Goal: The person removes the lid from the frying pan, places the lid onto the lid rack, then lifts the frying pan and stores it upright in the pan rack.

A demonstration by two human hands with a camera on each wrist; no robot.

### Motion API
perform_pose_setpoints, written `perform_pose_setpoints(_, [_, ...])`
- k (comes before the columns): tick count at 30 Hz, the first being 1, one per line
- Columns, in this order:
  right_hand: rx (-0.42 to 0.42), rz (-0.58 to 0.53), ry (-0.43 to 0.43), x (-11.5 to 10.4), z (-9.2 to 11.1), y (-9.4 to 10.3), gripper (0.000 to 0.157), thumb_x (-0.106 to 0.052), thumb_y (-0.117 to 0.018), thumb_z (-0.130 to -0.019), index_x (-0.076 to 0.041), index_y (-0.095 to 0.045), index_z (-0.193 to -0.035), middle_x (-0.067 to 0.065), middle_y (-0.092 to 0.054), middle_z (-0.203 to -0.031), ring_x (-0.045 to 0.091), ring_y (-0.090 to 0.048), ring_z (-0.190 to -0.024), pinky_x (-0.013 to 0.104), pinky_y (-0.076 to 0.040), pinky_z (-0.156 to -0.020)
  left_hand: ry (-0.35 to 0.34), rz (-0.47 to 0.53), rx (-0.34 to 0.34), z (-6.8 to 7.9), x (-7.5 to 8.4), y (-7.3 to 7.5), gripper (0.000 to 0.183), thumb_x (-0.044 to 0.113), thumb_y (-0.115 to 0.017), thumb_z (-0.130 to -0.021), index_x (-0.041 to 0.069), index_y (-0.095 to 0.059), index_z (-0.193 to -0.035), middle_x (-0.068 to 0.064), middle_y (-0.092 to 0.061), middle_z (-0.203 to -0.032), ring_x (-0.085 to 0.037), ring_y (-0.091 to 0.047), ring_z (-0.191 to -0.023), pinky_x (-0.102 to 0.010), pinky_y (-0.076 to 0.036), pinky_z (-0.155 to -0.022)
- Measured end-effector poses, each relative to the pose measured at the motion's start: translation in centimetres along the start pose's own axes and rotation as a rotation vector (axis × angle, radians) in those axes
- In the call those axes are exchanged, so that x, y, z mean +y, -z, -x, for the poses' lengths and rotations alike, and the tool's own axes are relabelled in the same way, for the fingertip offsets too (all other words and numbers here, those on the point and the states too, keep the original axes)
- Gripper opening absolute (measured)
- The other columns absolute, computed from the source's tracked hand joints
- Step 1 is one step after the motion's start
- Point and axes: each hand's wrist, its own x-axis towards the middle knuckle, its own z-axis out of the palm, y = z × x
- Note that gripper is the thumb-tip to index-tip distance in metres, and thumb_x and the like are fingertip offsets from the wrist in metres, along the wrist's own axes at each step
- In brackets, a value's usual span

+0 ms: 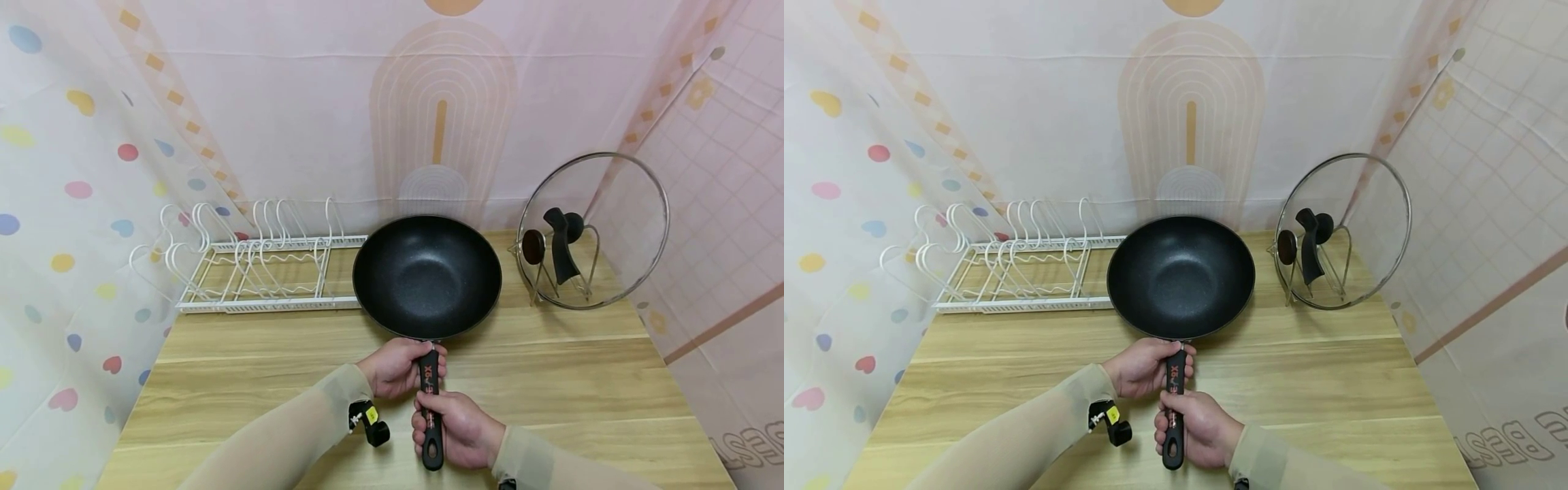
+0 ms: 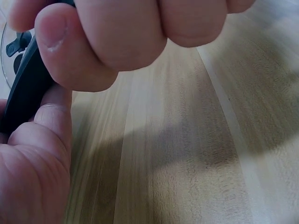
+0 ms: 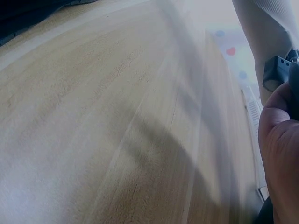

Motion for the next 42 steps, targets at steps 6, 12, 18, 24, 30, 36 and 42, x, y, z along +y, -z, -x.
perform_pose_setpoints(6, [0.049, -0.015, 0.022, 0.2, -0.1, -0.4, 0.015, -0.026, -0.038, -0.112, -0.012, -0.041, -0.107, -0.007, -0.049, -0.072, 0.009, -0.051, -0.067, 0.025, -0.05, -0.071, -0.017, -0.01, 0.027, -0.1, -0.1, -0.2, 0.039, 0.021, -0.034, -0.115, -0.006, -0.051, -0.138, -0.005, -0.066, -0.109, -0.011, -0.071, -0.094, -0.028, -0.061, -0.09])
perform_pose_setpoints(12, [0.084, -0.01, 0.056, 0.5, -0.3, -0.8, 0.016, -0.026, -0.039, -0.112, -0.013, -0.041, -0.103, -0.007, -0.046, -0.07, 0.009, -0.047, -0.063, 0.025, -0.047, -0.066, -0.031, -0.031, 0.045, -0.1, -0.1, -0.5, 0.039, 0.018, -0.033, -0.115, -0.008, -0.051, -0.138, -0.007, -0.064, -0.111, -0.011, -0.07, -0.093, -0.026, -0.061, -0.089])
perform_pose_setpoints(18, [0.111, -0.012, 0.071, 0.6, -0.4, -1.0, 0.018, -0.028, -0.038, -0.112, -0.014, -0.041, -0.102, -0.007, -0.045, -0.069, 0.009, -0.045, -0.062, 0.025, -0.046, -0.064, -0.031, -0.044, 0.05, -0.1, 0.0, -0.6, 0.038, 0.017, -0.033, -0.115, -0.008, -0.05, -0.137, -0.006, -0.064, -0.11, -0.01, -0.07, -0.092, -0.025, -0.061, -0.087])
perform_pose_setpoints(24, [0.116, -0.023, 0.074, 0.8, -0.4, -1.0, 0.024, -0.034, -0.038, -0.113, -0.015, -0.042, -0.099, -0.008, -0.045, -0.068, 0.008, -0.045, -0.06, 0.024, -0.046, -0.062, -0.034, -0.053, 0.047, -0.1, -0.1, -0.6, 0.036, 0.017, -0.033, -0.115, -0.006, -0.052, -0.134, -0.005, -0.064, -0.108, -0.009, -0.07, -0.092, -0.023, -0.061, -0.086])
perform_pose_setpoints(30, [0.122, -0.034, 0.08, 0.9, -0.4, -1.1, 0.025, -0.036, -0.038, -0.114, -0.016, -0.042, -0.099, -0.008, -0.044, -0.067, 0.007, -0.045, -0.059, 0.023, -0.046, -0.061, -0.044, -0.065, 0.039, -0.2, -0.2, -0.6, 0.036, 0.017, -0.033, -0.115, -0.007, -0.051, -0.135, -0.004, -0.064, -0.107, -0.008, -0.07, -0.091, -0.022, -0.06, -0.084])
perform_pose_setpoints(36, [0.154, -0.039, 0.095, 0.9, -0.4, -1.4, 0.026, -0.035, -0.036, -0.114, -0.016, -0.044, -0.098, -0.008, -0.044, -0.066, 0.007, -0.043, -0.057, 0.022, -0.045, -0.058, -0.062, -0.069, 0.032, -0.2, -0.3, -0.7, 0.034, 0.017, -0.034, -0.115, -0.007, -0.051, -0.133, -0.002, -0.065, -0.104, -0.008, -0.07, -0.089, -0.021, -0.06, -0.082])
perform_pose_setpoints(42, [0.173, -0.031, 0.11, 0.9, -0.4, -1.6, 0.026, -0.035, -0.035, -0.114, -0.016, -0.043, -0.099, -0.009, -0.042, -0.065, 0.007, -0.042, -0.056, 0.022, -0.044, -0.057, -0.069, -0.07, 0.023, -0.1, -0.3, -0.8, 0.035, 0.017, -0.034, -0.115, -0.008, -0.049, -0.135, -0.001, -0.065, -0.102, -0.006, -0.07, -0.089, -0.02, -0.06, -0.082])
